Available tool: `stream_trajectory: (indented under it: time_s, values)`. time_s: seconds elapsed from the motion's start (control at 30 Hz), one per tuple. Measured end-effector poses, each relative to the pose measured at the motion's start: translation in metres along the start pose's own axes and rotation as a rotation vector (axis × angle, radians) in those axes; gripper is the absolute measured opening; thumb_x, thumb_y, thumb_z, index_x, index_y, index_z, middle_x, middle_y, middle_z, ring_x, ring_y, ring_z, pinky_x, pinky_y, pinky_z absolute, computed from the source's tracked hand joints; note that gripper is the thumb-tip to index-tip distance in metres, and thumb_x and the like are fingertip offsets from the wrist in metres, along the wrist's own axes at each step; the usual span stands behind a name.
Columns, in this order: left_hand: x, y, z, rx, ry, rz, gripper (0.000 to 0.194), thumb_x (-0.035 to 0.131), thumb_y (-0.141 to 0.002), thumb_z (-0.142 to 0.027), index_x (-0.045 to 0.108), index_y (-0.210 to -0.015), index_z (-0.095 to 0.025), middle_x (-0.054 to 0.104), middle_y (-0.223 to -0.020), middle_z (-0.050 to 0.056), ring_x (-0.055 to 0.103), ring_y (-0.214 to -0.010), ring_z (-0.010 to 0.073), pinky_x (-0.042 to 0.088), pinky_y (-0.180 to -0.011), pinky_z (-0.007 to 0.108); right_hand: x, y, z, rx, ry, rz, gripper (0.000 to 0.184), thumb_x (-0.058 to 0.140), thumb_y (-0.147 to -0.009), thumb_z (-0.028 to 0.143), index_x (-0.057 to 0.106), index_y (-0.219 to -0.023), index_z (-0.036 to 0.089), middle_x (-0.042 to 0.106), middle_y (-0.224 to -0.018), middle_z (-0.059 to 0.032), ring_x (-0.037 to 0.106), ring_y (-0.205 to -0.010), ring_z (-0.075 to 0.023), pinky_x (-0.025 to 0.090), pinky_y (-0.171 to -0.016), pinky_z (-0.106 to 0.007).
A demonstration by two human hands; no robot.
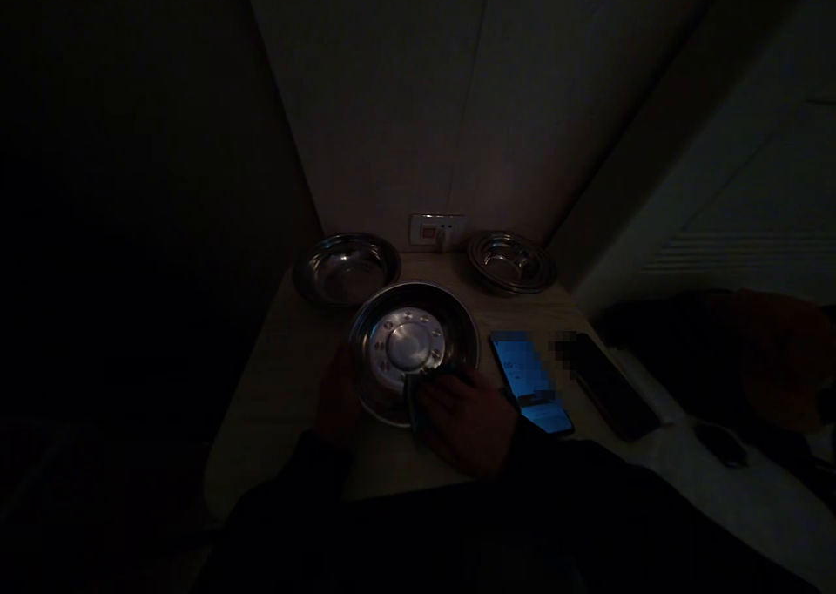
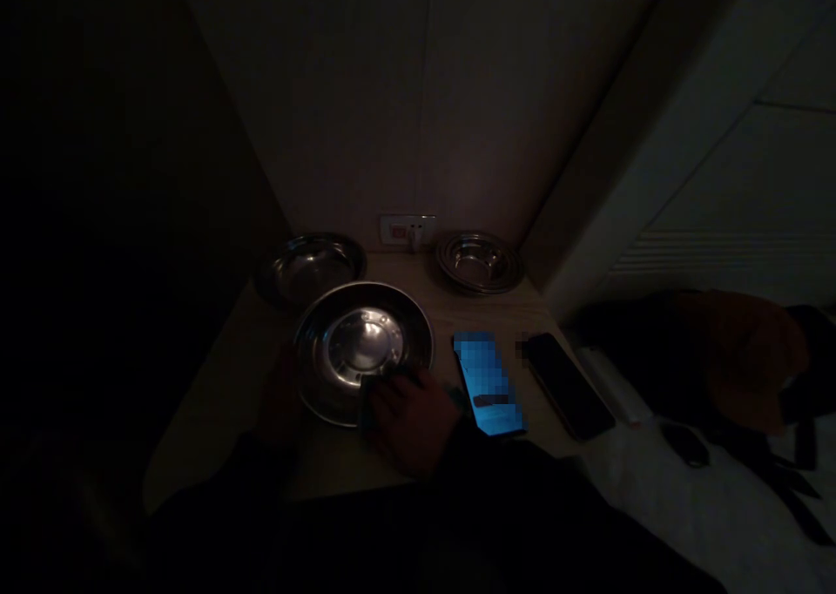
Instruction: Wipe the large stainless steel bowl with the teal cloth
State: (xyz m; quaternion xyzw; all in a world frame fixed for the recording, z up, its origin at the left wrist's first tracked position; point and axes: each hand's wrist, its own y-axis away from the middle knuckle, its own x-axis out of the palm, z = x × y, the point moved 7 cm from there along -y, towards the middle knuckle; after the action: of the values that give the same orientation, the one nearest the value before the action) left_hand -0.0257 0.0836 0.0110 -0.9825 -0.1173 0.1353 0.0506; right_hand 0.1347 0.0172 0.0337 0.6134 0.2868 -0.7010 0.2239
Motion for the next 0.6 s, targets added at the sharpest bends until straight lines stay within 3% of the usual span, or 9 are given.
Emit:
stream_trajectory:
  time_s: [0.3,0.43,0.6]
  values:
    - [0.01,0.002,0.012,-0.085,0.27,0.03,0.047,0.033,-0.087,-0.047,0.061,-0.11,-0.017,0.067,-0.113,0.006,0.06,-0.107,0.0222,0.047,-0.094,0.035,0.005,-0.005,0.004,0.032,0.007,-0.04,0.04,0.051,-0.089,0.039,0.055,-0.119,0.014,0.062,-0.12,-0.0123,0.054,-0.105,-0.025,0.037,-0.092,-0.045]
    - [0.009,0.003,0.008,-0.032,0.197,0.059,0.045,0.034,-0.088,-0.045,0.061,-0.11,-0.018,0.066,-0.116,0.006,0.059,-0.109,0.022,0.045,-0.097,0.036,-0.001,-0.002,0.001,0.021,0.0,-0.011,0.041,0.051,-0.089,0.038,0.055,-0.12,0.012,0.062,-0.121,-0.0112,0.054,-0.106,-0.0258,0.037,-0.094,-0.045]
    - [0.004,0.004,0.007,-0.02,0.072,-0.006,0.04,0.032,-0.089,-0.039,0.062,-0.105,-0.017,0.067,-0.11,0.007,0.06,-0.107,0.0224,0.043,-0.098,0.038,0.001,-0.006,0.007,-0.02,-0.021,-0.032,0.039,0.05,-0.09,0.036,0.055,-0.119,0.01,0.062,-0.12,-0.0122,0.053,-0.107,-0.026,0.039,-0.093,-0.044]
